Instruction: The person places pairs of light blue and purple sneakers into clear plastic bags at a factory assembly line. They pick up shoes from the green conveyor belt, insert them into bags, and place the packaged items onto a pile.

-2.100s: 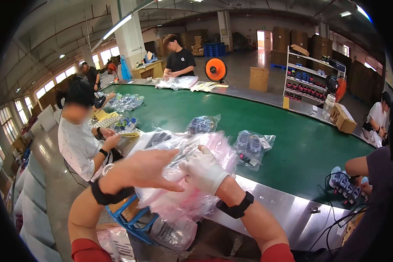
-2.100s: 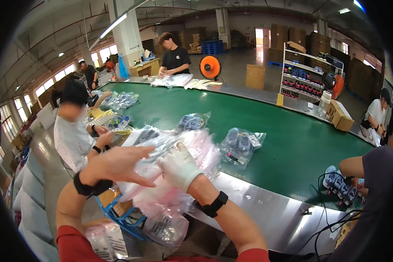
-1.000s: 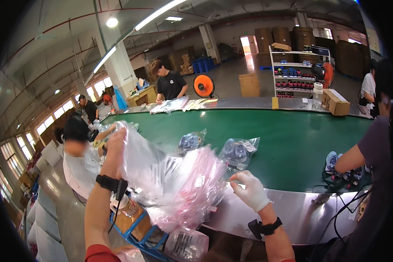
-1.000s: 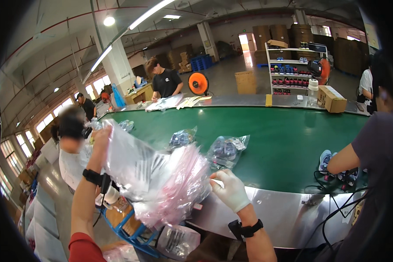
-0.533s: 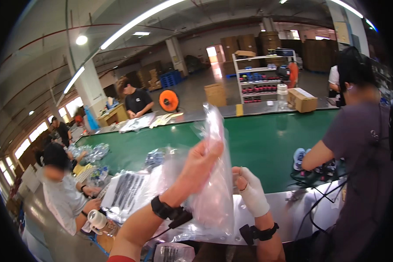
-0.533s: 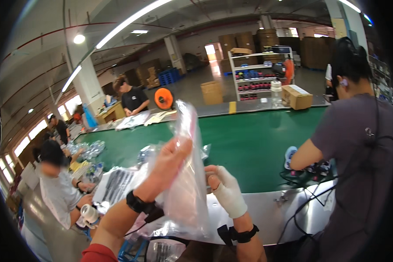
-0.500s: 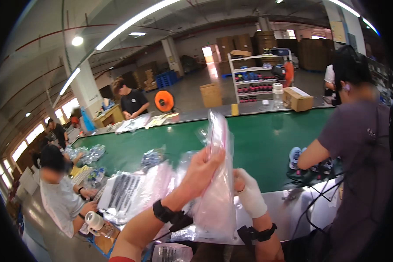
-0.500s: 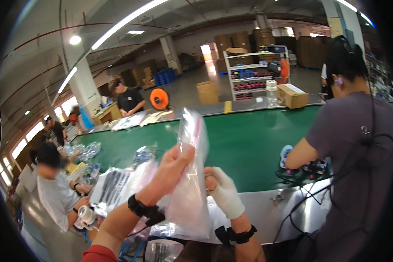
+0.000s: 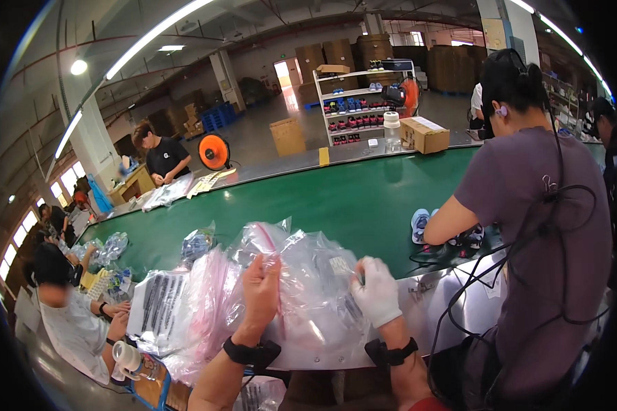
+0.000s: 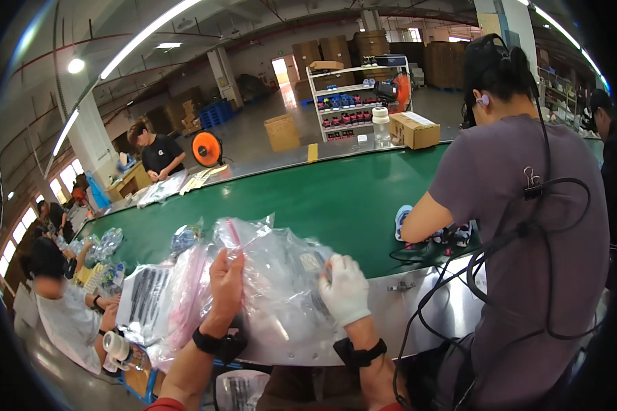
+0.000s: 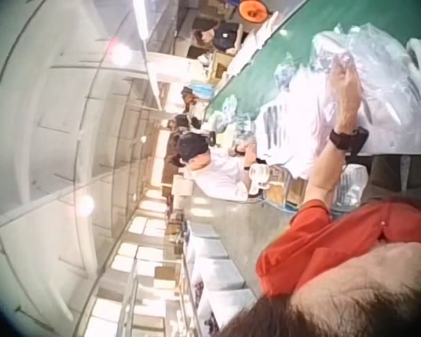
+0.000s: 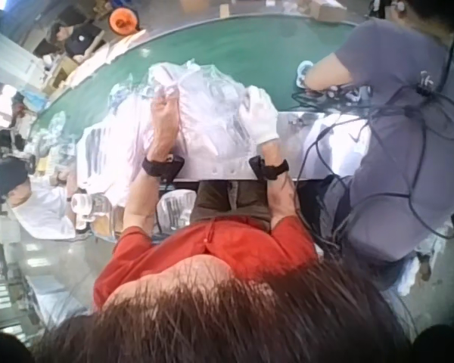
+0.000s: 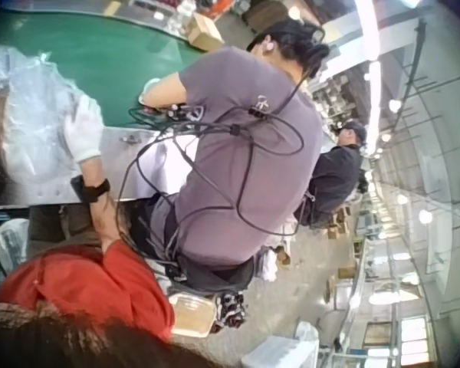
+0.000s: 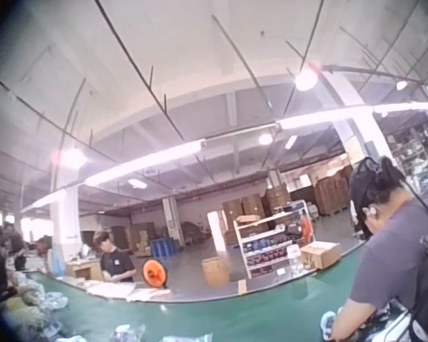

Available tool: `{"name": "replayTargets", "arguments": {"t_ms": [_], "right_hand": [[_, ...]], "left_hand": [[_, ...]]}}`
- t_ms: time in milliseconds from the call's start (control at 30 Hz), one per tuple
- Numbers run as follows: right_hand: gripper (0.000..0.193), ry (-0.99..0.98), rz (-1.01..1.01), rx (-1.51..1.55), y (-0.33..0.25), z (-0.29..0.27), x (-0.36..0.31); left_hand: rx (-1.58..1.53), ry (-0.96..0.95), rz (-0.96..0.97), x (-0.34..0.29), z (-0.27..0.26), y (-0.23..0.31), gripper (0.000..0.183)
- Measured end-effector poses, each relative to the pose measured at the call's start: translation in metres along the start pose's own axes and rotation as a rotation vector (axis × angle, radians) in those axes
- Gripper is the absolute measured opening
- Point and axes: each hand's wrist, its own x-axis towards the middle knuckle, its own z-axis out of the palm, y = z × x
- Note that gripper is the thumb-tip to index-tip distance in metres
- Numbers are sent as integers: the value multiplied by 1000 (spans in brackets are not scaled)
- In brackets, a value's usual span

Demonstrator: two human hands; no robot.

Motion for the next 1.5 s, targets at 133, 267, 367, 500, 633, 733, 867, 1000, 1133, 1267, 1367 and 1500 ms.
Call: {"name": "replayTargets", "arguments": {"t_ms": [133,267,367,500,633,733,867,1000,1133,1267,1367,1500], "right_hand": [[16,142,-255,92,-53,-47,16],[20,-609,-338,-7,-47,8,16],[21,-716,-318,-92,-44,43,-3],[23,-638,-307,11,-39,63,-14],[24,-646,-242,-123,-20,85,1],[28,-1083,-24,-195,-59,58,19],[30,-870,-231,-64,-54,75,2],[23,-850,-145,636,-58,20,20],[26,-231,103,716,9,12,64],[46,-100,181,-430,113,24,105],[56,-426,326,-781,168,20,117],[51,-507,359,-980,198,37,104]], "left_hand": [[89,-37,95,5,6,6,13],[235,-454,5,-26,36,63,7],[177,-966,309,-78,56,40,9],[264,-1162,263,-112,38,57,6],[598,-582,53,-61,-9,57,9],[663,-321,57,-43,-28,37,15],[574,-2,184,-31,-38,-3,20],[193,210,-36,-10,-52,-12,19],[93,154,-33,4,-30,-13,14],[114,60,39,24,-1,-14,6],[185,41,23,32,6,-12,5],[105,63,-1,31,12,-31,6]]}}
